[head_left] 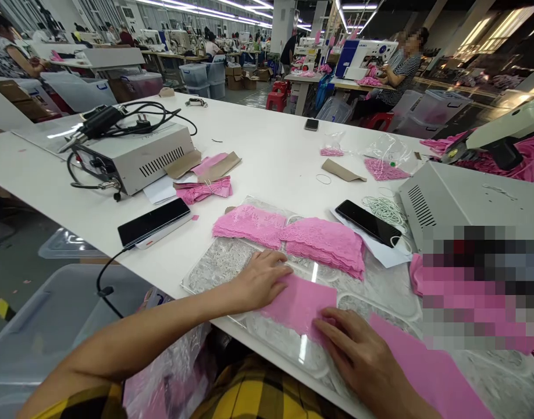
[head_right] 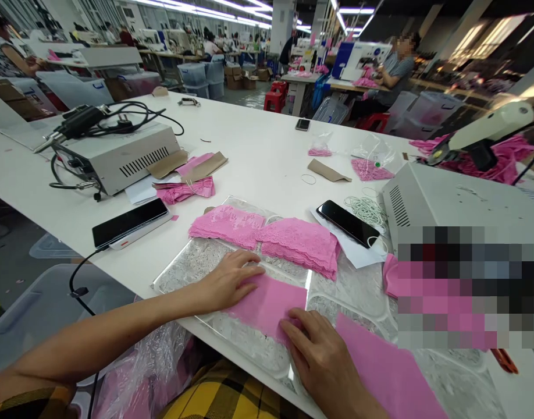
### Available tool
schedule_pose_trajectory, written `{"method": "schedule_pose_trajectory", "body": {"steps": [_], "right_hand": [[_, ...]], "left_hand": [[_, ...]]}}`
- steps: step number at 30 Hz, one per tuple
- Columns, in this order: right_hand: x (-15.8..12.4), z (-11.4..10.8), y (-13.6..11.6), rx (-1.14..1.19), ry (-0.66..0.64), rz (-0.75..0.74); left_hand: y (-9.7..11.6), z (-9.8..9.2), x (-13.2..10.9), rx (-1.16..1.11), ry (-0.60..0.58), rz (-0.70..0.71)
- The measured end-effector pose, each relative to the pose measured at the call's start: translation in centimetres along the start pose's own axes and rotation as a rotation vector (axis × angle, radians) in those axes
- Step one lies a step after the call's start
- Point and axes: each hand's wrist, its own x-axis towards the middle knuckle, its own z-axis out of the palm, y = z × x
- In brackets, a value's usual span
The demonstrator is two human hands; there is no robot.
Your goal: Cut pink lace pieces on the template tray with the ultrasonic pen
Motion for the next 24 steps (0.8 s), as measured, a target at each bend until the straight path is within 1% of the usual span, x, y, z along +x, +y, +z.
{"method": "schedule_pose_trajectory", "body": {"steps": [4, 10, 15, 21, 24], "right_hand": [[-0.7, 0.2, 0.3, 0.023, -0.033, 0.016], [-1.3, 0.6, 0.7, 0.017, -0.028, 0.011], [-1.4, 0.9, 0.9, 0.002, -0.022, -0.011], [-0.9, 0.6, 0.3, -0.005, 0.045, -0.008], [-0.8, 0.5, 0.4, -0.004, 0.041, -0.012]], "left_hand": [[-0.1, 0.5, 0.6, -0.025, 0.000, -0.033], [-0.3, 0.4, 0.3, -0.017, 0.033, -0.089], [-0.4, 0.6, 0.5, -0.012, 0.022, -0.074], [-0.3, 0.3, 0.6, -0.023, 0.056, -0.103], [-0.4, 0.0, 0.4, -0.025, 0.064, -0.119]]}}
